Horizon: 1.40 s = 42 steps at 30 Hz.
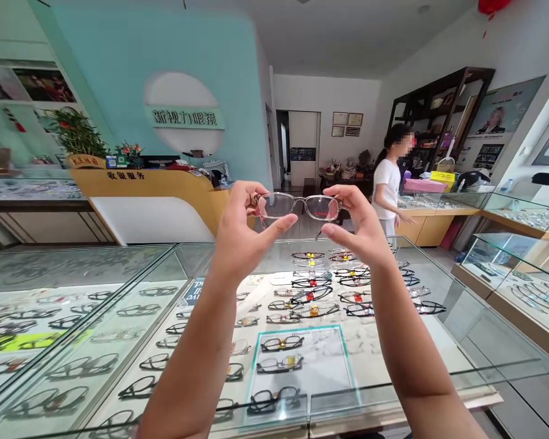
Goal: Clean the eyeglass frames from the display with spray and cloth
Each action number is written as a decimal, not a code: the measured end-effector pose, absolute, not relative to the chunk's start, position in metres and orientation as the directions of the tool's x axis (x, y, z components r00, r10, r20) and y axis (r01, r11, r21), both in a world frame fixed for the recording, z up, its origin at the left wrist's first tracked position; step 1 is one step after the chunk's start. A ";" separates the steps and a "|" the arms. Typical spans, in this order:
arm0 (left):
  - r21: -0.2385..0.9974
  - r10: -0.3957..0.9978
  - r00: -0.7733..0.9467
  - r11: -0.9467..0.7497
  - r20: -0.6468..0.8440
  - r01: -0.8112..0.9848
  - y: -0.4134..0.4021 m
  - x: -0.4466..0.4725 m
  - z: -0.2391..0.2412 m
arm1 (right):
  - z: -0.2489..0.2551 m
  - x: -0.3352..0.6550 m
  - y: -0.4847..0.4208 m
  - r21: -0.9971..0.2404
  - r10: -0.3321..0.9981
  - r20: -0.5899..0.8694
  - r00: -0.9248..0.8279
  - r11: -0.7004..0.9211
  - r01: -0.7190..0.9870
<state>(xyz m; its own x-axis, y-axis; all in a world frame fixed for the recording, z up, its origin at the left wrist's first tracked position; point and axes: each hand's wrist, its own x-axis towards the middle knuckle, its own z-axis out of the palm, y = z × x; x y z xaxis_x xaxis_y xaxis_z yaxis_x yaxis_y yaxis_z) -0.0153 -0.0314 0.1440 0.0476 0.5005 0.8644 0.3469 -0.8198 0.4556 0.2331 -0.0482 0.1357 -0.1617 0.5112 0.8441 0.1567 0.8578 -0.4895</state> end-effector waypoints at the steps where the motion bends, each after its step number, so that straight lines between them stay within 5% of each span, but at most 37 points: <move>1: 0.451 0.494 0.040 -0.821 0.868 0.351 -0.034 -0.015 0.143 | 0.135 0.232 -0.051 -0.464 0.495 0.854 -0.162 0.864 0.195; 16: 0.472 0.490 -0.049 -0.802 0.870 0.366 -0.045 -0.008 0.139 | 0.130 0.218 -0.061 -0.477 0.492 0.871 0.019 0.833 0.280; 30: 0.329 0.295 -0.146 -0.850 0.944 0.412 -0.051 0.000 0.132 | 0.124 0.216 -0.075 -0.438 0.433 0.896 0.094 0.831 0.344; 42: 0.381 0.310 -0.236 -0.844 0.921 0.376 -0.053 0.000 0.136 | 0.129 0.207 -0.082 -0.427 0.410 0.893 0.183 0.651 0.628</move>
